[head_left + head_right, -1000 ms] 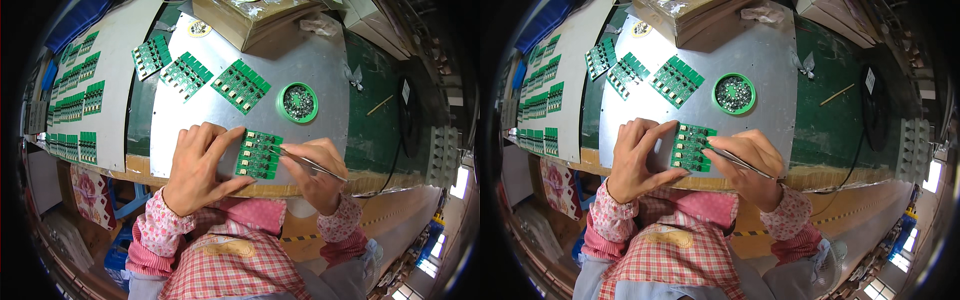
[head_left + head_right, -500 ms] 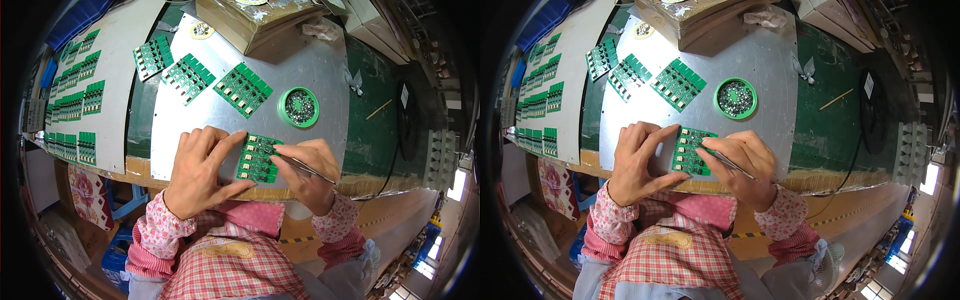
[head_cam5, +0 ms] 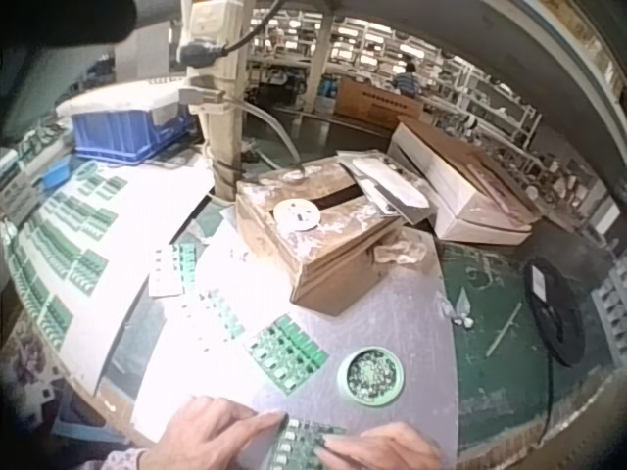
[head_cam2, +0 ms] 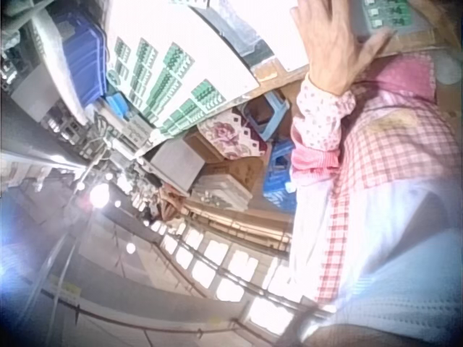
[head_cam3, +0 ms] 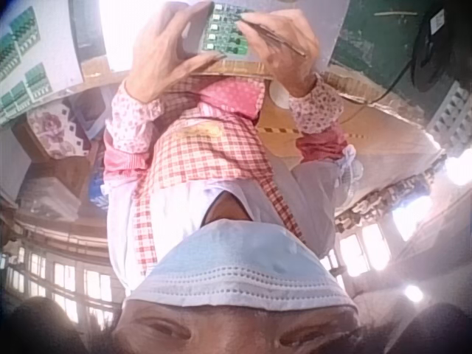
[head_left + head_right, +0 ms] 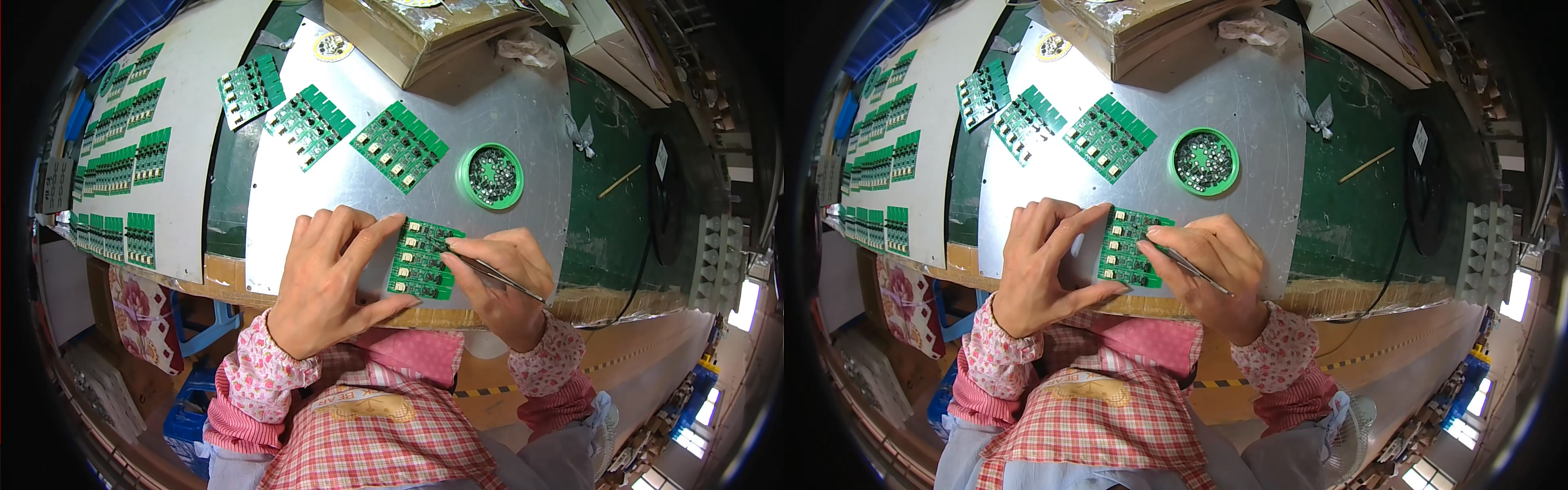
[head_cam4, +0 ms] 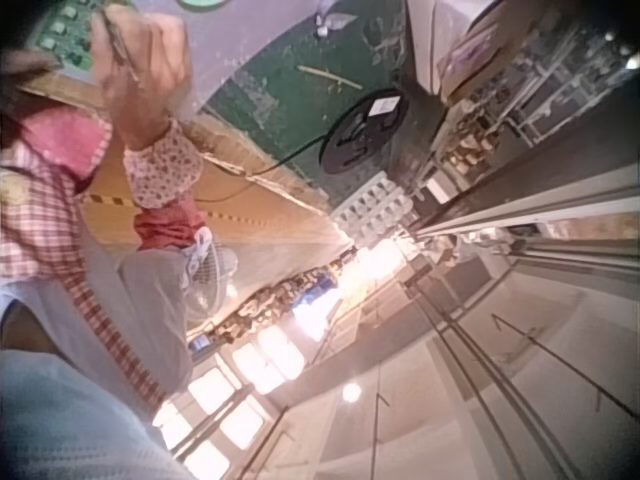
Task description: The person places electronic components onto small green PCBs using tweezers.
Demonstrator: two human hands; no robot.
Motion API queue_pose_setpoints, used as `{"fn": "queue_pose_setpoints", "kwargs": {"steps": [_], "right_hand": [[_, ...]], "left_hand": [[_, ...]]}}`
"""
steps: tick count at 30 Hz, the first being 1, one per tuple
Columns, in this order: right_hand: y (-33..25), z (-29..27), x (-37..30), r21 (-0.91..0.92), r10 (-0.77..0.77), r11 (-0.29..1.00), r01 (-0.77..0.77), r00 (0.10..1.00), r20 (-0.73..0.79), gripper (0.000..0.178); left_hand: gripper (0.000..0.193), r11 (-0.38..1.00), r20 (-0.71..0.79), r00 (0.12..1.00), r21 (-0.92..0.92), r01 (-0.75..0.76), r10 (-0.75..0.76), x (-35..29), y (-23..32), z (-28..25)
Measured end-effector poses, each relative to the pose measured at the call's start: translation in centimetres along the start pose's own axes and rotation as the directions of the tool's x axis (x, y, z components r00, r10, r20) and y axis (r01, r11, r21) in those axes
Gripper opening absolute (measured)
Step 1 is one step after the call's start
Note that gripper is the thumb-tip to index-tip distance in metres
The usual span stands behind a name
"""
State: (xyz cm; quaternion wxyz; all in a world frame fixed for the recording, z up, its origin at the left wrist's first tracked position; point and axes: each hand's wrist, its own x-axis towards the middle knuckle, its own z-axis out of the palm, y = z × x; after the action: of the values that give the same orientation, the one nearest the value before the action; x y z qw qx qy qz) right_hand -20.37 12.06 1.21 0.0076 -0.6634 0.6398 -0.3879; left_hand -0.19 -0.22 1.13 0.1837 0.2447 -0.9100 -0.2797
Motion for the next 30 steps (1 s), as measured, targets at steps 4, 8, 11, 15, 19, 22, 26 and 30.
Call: {"fn": "queue_pose_setpoints", "kwargs": {"steps": [4, 8, 11, 15, 19, 22, 26, 30], "right_hand": [[0.0, -0.1, 0.0, -0.022, -0.03, 0.999, 0.03, 0.999, 0.011, 0.024], [-0.1, -0.4, -0.1, -0.014, -0.015, 1.0, 0.015, 1.0, 0.011, 0.024], [-0.4, -1.0, 0.0, -0.003, 0.009, 1.0, -0.009, 1.0, 0.002, 0.024], [-0.1, -2.3, -1.9, 0.118, 0.334, 0.94, -0.319, 0.931, -0.146, 0.017], [0.2, -2.3, -2.8, 0.273, 0.624, 0.773, -0.573, 0.763, -0.166, 0.01], [0.5, -2.8, -3.3, 0.244, 0.607, 0.79, -0.563, 0.774, -0.181, 0.012], [1.0, -3.0, -3.8, 0.116, 0.505, 0.863, -0.492, 0.843, -0.183, 0.015], [1.1, -3.0, -3.6, 0.09, 0.414, 0.91, -0.405, 0.898, -0.145, 0.022]], "left_hand": [[0.081, 1.0, 0.0, 1.0, 0.0, 0.005, -0.005, -0.1, 0.0, 0.0], [0.082, 1.0, 0.001, 1.0, -0.007, 0.005, -0.005, 0.0, 0.0, 0.0], [0.082, 1.0, -0.003, 1.0, -0.002, -0.005, 0.005, 0.0, 0.0, -0.1], [0.081, 1.0, 0.038, 0.999, -0.018, -0.004, 0.005, 0.1, 0.0, -0.1], [0.082, 0.999, 0.002, 1.0, 0.011, -0.031, 0.031, -0.2, -0.1, 0.0], [0.082, 0.999, 0.001, 0.999, 0.007, -0.032, 0.032, -0.1, -0.1, 0.1], [0.08, 1.0, -0.004, 1.0, 0.012, -0.026, 0.026, 0.0, 0.0, 0.2], [0.081, 1.0, -0.004, 1.0, 0.017, -0.021, 0.021, 0.0, 0.1, 0.1]]}}
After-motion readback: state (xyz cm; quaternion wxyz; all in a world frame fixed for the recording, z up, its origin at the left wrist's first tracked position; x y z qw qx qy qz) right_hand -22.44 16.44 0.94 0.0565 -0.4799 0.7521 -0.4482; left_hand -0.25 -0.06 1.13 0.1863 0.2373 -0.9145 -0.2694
